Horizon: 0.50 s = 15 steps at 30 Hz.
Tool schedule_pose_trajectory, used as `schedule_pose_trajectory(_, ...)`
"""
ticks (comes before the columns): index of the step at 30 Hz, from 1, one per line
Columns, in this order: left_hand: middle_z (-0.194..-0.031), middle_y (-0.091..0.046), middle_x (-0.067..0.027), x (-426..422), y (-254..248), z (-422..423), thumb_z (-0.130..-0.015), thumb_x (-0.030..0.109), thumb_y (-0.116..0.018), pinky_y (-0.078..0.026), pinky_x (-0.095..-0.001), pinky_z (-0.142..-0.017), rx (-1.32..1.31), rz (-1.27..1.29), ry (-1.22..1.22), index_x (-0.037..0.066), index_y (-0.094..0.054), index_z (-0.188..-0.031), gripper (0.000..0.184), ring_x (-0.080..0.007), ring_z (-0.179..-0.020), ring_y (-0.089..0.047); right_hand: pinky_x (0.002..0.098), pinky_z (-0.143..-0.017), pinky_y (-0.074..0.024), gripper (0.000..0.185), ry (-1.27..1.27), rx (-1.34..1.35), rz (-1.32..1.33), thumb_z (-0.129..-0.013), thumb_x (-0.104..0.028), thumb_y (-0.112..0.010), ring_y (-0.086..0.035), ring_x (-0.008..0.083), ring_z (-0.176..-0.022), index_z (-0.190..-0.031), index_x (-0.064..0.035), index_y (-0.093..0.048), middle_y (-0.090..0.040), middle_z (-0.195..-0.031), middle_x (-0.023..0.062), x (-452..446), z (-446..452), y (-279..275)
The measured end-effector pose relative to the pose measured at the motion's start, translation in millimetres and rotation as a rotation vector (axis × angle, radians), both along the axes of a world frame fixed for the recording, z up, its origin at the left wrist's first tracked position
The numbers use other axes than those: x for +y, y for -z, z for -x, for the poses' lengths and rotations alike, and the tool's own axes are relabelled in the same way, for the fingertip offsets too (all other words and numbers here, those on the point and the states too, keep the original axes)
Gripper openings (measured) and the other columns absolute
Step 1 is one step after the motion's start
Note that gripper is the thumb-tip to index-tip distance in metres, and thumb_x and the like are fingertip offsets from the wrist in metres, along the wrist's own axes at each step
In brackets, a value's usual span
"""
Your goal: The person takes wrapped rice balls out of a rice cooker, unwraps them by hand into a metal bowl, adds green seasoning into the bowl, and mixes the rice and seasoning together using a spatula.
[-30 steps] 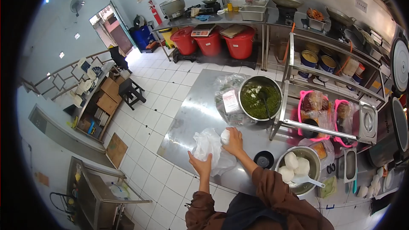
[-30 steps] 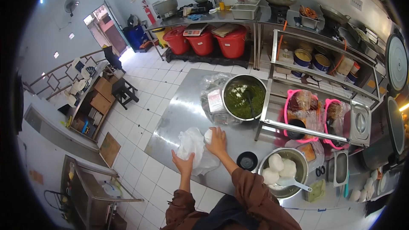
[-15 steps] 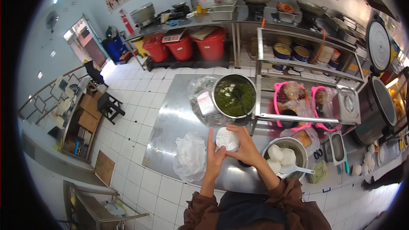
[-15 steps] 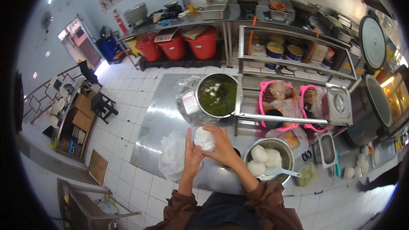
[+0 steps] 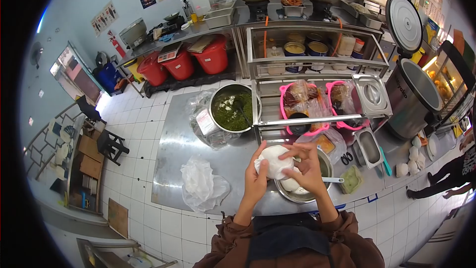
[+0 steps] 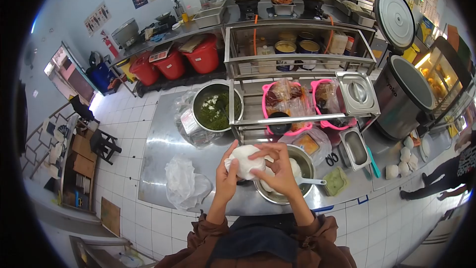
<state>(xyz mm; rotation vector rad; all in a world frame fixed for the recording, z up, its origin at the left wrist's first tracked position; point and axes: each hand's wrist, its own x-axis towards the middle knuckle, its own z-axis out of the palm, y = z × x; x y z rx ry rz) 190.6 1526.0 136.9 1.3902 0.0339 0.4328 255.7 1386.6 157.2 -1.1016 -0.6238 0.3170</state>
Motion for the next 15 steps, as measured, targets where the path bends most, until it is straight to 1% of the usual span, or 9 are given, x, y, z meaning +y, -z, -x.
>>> schedule_pose_trajectory(2, -0.119, -0.049, -0.013, -13.2, -12.7, 1.9, -0.096, 0.02, -0.035, -0.046, -0.0338, -0.087, 0.095, 0.261, 0.039, 0.003, -0.029, -0.135, 0.043, -0.0199, -0.108, -0.049, 0.0354, -0.089, -0.0437, 0.058, 0.178, -0.458, 0.284, -0.068, -0.004, -0.074, -0.043, 0.0249, -0.117, -0.115, -0.0069, -0.038, -0.044, -0.123, 0.018, -7.8, 8.0, -17.8)
schedule_pose_trajectory(3, -0.119, -0.049, -0.013, -15.9, -12.8, 1.9, -0.096, 0.02, -0.035, -0.046, -0.0338, -0.087, 0.097, 0.26, 0.041, 0.003, -0.029, -0.135, 0.043, -0.0199, -0.108, -0.049, 0.0357, -0.09, -0.0448, 0.067, 0.249, -0.666, 0.455, -0.063, -0.009, -0.078, -0.04, 0.0245, -0.12, -0.117, -0.0068, -0.038, -0.041, -0.126, 0.0159, -13.7, 4.0, -6.3)
schedule_pose_trajectory(4, -0.121, -0.047, -0.013, -17.7, -13.1, 1.1, -0.096, 0.023, -0.033, -0.046, -0.0359, -0.088, 0.108, 0.32, 0.071, 0.004, -0.029, -0.135, 0.043, -0.0214, -0.11, -0.049, 0.0357, -0.09, -0.0448, 0.067, 0.253, -0.666, 0.454, -0.063, -0.009, -0.078, -0.04, 0.0245, -0.12, -0.117, -0.0068, -0.038, -0.041, -0.126, 0.0159, -14.7, 5.6, 1.4)
schedule_pose_trajectory(6, -0.123, -0.046, -0.0131, -21.7, -16.8, 0.2, -0.097, 0.026, -0.032, -0.046, -0.0381, -0.089, 0.118, 0.379, 0.103, 0.004, -0.03, -0.135, 0.044, -0.023, -0.111, -0.049, 0.0337, -0.09, -0.046, 0.061, 0.326, -0.178, 0.141, -0.065, -0.003, -0.075, -0.04, 0.0245, -0.12, -0.113, -0.0048, -0.038, -0.039, -0.128, 0.0166, -16.6, 9.0, 12.4)
schedule_pose_trajectory(7, -0.125, -0.045, -0.014, -24.0, -22.2, 1.9, -0.097, 0.027, -0.031, -0.047, -0.0393, -0.089, 0.131, 0.419, 0.122, 0.005, -0.029, -0.135, 0.044, -0.0251, -0.111, -0.049, 0.0328, -0.089, -0.0469, 0.051, 0.293, -0.054, 0.005, -0.07, 0.004, -0.067, -0.042, 0.0247, -0.119, -0.111, -0.003, -0.038, -0.04, -0.127, 0.0184, -18.5, 6.9, 15.3)
schedule_pose_trajectory(10, -0.129, -0.041, -0.0152, -30.0, -24.3, 3.7, -0.096, 0.029, -0.032, -0.046, -0.0413, -0.09, 0.128, 0.455, 0.181, 0.005, -0.028, -0.135, 0.045, -0.027, -0.113, -0.048, 0.033, -0.085, -0.0491, 0.039, 0.359, -0.055, 0.015, -0.077, 0.007, -0.058, -0.048, 0.025, -0.113, -0.109, -0.0018, -0.036, -0.041, -0.126, 0.0199, -32.2, 1.9, 31.1)
schedule_pose_trajectory(12, -0.131, -0.04, -0.0156, -35.1, -20.4, 3.3, -0.096, 0.029, -0.032, -0.045, -0.0422, -0.091, 0.111, 0.447, 0.225, 0.005, -0.028, -0.135, 0.046, -0.0269, -0.115, -0.047, 0.0334, -0.084, -0.0501, 0.031, 0.437, 0.108, -0.004, -0.083, 0.006, -0.051, -0.054, 0.0257, -0.107, -0.109, -0.0012, -0.035, -0.044, -0.123, 0.0212, -34.6, 1.7, 26.8)
schedule_pose_trajectory(14, -0.133, -0.036, -0.0163, -43.2, -7.2, -0.5, -0.096, 0.031, -0.033, -0.042, -0.0426, -0.095, 0.052, 0.56, 0.201, 0.003, -0.025, -0.136, 0.049, -0.0268, -0.118, -0.043, 0.0329, -0.084, -0.05, 0.025, 0.35, 0.513, -0.267, -0.085, 0.004, -0.049, -0.056, 0.0273, -0.103, -0.107, -0.0005, -0.036, -0.05, -0.118, 0.0218, -43.2, 0.9, 11.2)
schedule_pose_trajectory(15, -0.133, -0.036, -0.0163, -50.3, -1.3, -4.0, -0.096, 0.031, -0.033, -0.042, -0.0426, -0.095, 0.054, 0.559, 0.199, 0.003, -0.025, -0.136, 0.049, -0.0268, -0.118, -0.043, 0.0331, -0.083, -0.0503, 0.026, 0.367, 0.463, -0.284, -0.085, 0.004, -0.049, -0.057, 0.0284, -0.102, -0.106, -0.0023, -0.036, -0.056, -0.11, 0.0217, -45.1, 1.7, 8.2)
